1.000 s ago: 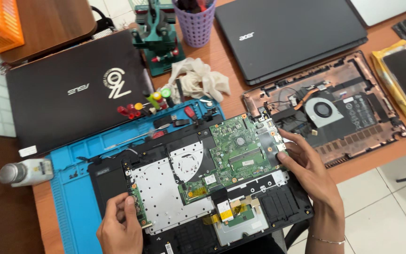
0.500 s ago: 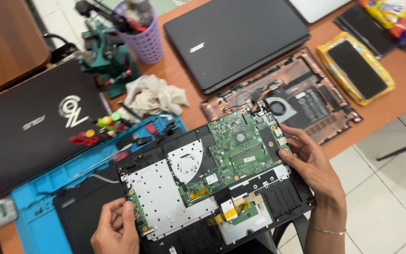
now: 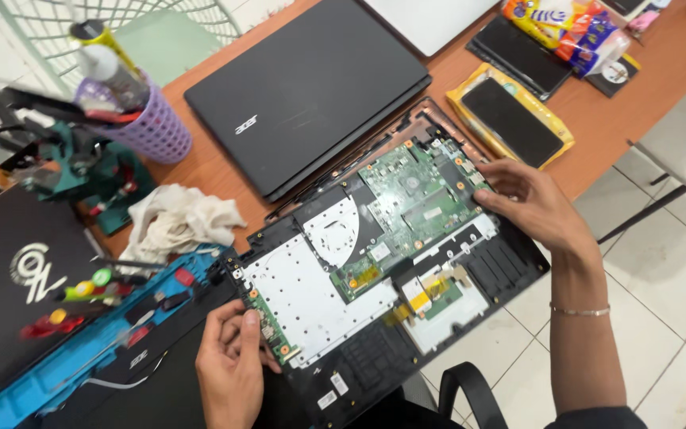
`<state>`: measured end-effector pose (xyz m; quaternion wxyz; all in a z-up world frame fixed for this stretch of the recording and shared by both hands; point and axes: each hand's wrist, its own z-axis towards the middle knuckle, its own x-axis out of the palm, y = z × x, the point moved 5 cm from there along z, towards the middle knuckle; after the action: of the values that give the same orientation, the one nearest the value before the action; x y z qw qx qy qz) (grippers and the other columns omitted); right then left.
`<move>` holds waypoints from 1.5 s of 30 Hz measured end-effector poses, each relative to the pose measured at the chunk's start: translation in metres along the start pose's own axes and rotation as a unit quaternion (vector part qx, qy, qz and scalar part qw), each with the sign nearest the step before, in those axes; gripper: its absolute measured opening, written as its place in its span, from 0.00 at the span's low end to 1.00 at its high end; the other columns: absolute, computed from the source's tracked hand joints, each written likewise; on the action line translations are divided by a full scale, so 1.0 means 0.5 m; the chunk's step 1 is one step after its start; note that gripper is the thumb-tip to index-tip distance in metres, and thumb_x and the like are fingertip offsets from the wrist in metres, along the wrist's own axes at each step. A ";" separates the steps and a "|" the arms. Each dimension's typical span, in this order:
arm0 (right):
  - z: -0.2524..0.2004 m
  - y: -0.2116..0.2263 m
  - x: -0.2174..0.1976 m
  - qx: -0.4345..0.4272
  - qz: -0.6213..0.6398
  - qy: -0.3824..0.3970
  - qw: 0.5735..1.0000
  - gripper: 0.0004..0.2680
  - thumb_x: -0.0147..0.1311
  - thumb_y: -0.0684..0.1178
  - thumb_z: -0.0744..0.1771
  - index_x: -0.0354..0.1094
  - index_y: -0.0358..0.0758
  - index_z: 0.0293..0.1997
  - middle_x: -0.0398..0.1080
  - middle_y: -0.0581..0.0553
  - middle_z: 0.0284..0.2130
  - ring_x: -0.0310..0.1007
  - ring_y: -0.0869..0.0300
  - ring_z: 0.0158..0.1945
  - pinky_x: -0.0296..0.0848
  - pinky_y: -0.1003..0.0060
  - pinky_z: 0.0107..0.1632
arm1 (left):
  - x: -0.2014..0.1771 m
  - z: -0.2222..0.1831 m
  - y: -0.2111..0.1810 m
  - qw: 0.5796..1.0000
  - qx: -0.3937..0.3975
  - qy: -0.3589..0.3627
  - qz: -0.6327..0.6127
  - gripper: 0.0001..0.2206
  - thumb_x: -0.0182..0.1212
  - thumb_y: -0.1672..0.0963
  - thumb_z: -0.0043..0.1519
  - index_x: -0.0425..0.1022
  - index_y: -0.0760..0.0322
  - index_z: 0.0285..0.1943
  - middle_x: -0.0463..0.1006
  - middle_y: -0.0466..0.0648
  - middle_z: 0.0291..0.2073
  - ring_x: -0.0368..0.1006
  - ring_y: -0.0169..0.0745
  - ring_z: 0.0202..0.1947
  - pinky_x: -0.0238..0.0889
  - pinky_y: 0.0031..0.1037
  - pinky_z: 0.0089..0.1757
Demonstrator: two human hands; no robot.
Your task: The person removes the motherboard from a laptop chassis and then detaches the screen assembly from the hinges using a screwdriver.
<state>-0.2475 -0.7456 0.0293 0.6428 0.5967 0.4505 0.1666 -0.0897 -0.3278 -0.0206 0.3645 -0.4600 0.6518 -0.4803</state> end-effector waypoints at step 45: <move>0.133 0.029 0.004 -0.049 -0.311 -0.103 0.944 0.16 0.58 0.47 0.66 0.72 0.33 0.60 0.76 0.34 0.46 0.71 0.46 0.48 0.69 0.53 0.54 | 0.164 0.071 -0.055 0.995 -0.042 0.092 0.022 0.23 0.58 0.59 0.63 0.65 0.74 0.68 0.77 0.50 0.30 0.79 0.34 0.27 0.76 0.25 0.26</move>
<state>-0.1901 -0.7816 0.0338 0.7337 0.4090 0.5364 -0.0817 -0.0756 -0.4191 -0.0064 0.2941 -0.4143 0.7124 -0.4841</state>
